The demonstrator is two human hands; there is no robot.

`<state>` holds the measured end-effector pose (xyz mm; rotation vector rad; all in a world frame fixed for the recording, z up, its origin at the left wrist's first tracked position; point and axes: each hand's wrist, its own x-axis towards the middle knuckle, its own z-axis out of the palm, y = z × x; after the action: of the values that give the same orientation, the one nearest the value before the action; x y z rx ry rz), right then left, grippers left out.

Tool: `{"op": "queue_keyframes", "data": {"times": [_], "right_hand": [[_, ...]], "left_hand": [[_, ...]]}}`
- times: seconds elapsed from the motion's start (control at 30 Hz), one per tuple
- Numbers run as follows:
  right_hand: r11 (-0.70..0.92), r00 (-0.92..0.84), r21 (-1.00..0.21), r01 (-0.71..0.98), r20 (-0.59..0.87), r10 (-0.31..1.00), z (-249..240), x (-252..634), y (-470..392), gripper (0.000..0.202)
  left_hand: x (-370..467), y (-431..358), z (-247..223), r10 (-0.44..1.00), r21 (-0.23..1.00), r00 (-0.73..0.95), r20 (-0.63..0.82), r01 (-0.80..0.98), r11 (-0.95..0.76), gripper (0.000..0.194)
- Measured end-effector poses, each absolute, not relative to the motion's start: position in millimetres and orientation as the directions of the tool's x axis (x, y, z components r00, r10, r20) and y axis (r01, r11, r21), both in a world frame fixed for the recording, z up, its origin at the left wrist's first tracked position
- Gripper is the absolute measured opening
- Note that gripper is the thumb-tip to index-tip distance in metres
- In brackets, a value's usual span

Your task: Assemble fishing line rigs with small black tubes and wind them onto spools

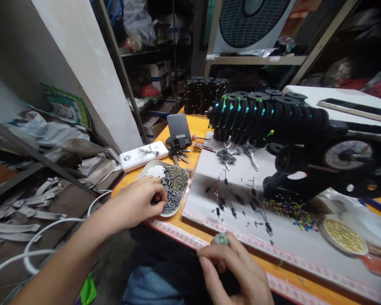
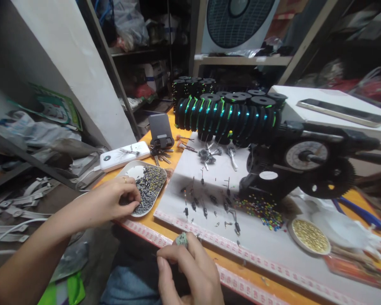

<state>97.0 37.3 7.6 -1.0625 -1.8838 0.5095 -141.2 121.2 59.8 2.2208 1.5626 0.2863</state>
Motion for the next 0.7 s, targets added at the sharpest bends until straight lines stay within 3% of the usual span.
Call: {"op": "queue_keyframes", "data": {"times": [0.47,0.57,0.63,0.7], "right_hand": [[0.597,-0.271,-0.685,0.418,0.533,0.801,12.1,96.4,41.4,0.013],[0.574,-0.219,-0.712,0.405,0.534,0.817,11.1,92.6,41.1,0.012],[0.555,-0.166,-0.732,0.394,0.537,0.827,11.0,90.3,39.5,0.013],[0.538,-0.091,-0.755,0.374,0.547,0.832,11.3,89.2,37.2,0.015]], "left_hand": [[-134.9,111.1,60.8,0.970,0.570,0.229,0.080,0.788,-0.233,0.010],[-123.3,92.6,57.8,0.979,0.676,0.159,0.126,0.709,-0.202,0.009],[-109.8,74.2,51.6,0.995,0.915,0.041,0.092,0.390,-0.101,0.003],[-93.7,55.5,42.6,0.999,0.998,0.045,0.024,0.049,-0.026,0.012]]}}
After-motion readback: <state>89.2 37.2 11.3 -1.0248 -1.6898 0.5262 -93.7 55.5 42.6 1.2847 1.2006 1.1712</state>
